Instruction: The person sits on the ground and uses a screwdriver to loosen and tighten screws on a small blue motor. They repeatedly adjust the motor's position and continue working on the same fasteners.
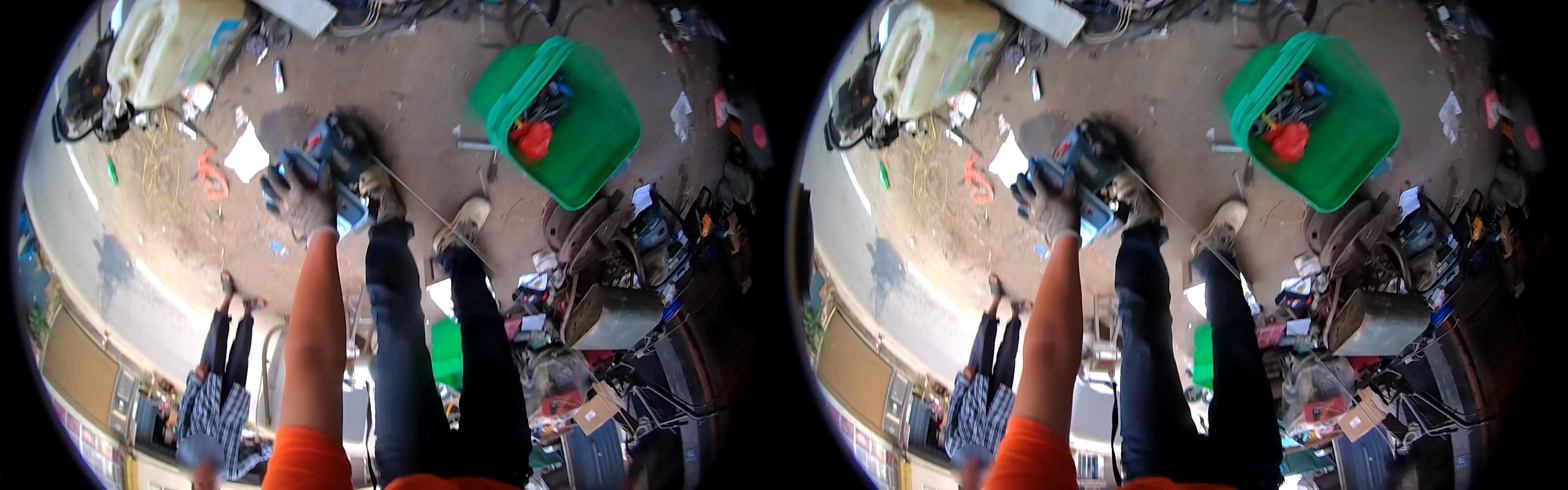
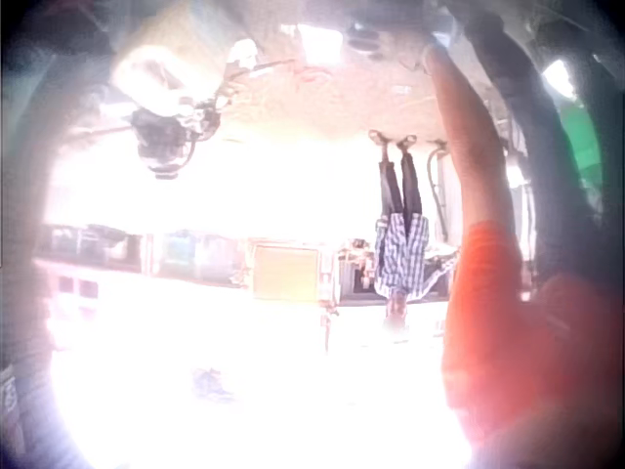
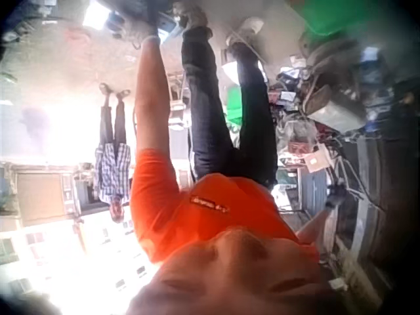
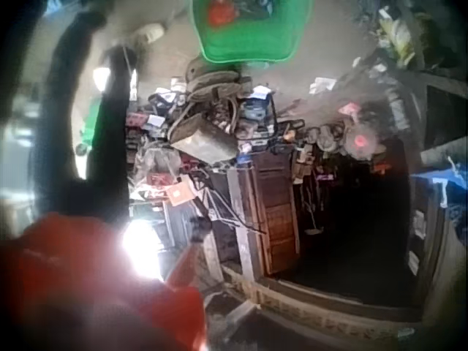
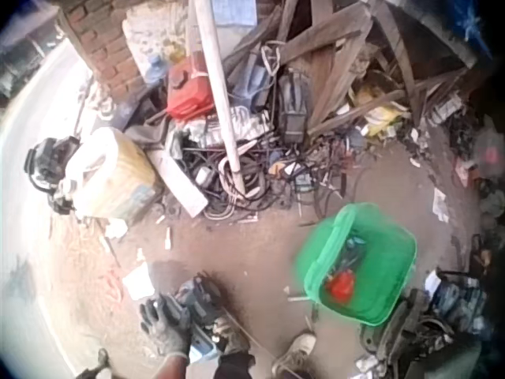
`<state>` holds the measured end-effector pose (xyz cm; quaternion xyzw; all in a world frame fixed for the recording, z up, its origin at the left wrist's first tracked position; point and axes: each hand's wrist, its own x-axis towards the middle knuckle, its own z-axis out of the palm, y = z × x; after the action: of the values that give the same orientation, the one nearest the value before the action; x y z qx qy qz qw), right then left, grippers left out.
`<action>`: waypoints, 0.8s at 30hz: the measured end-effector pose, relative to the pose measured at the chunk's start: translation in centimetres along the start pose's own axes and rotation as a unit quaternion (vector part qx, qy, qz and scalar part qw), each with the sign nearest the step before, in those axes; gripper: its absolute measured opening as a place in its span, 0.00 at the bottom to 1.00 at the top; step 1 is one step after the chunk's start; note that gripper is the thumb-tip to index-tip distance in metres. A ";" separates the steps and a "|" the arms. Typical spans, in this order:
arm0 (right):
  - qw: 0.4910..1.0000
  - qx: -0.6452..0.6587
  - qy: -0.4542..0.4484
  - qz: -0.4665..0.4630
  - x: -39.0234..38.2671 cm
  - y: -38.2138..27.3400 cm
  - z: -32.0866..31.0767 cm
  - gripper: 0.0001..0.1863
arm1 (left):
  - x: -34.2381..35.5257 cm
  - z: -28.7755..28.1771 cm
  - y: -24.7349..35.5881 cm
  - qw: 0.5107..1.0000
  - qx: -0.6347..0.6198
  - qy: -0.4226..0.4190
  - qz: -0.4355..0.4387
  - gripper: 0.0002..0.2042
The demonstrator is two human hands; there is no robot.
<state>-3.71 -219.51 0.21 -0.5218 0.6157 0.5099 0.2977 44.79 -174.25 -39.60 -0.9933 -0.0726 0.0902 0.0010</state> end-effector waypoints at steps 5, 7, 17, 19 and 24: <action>0.950 0.122 -0.137 -0.251 8.3 -19.9 11.2 0.14 | 1.6 -0.2 -0.3 1.000 -0.001 -0.001 0.002 0.43; 0.890 0.296 -0.227 -0.262 13.4 -28.6 18.3 0.14 | 1.3 -0.2 -0.3 1.000 -0.018 0.018 0.013 0.44; 0.821 0.348 -0.238 -0.385 23.1 -48.7 32.2 0.25 | 0.1 -0.1 -1.5 0.999 -0.036 0.031 0.012 0.44; 0.843 0.329 -0.232 -0.356 24.1 -47.0 31.6 0.25 | 0.4 0.1 -1.5 0.998 -0.046 0.043 0.007 0.43; 0.867 0.247 -0.184 -0.391 24.3 -43.7 29.6 0.24 | 0.1 0.0 -1.5 0.998 -0.028 0.048 0.004 0.43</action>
<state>25.97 -197.09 -44.43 -0.5257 0.4012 0.2701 0.6998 44.62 -172.72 -39.61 -0.9964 -0.0707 0.0407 -0.0235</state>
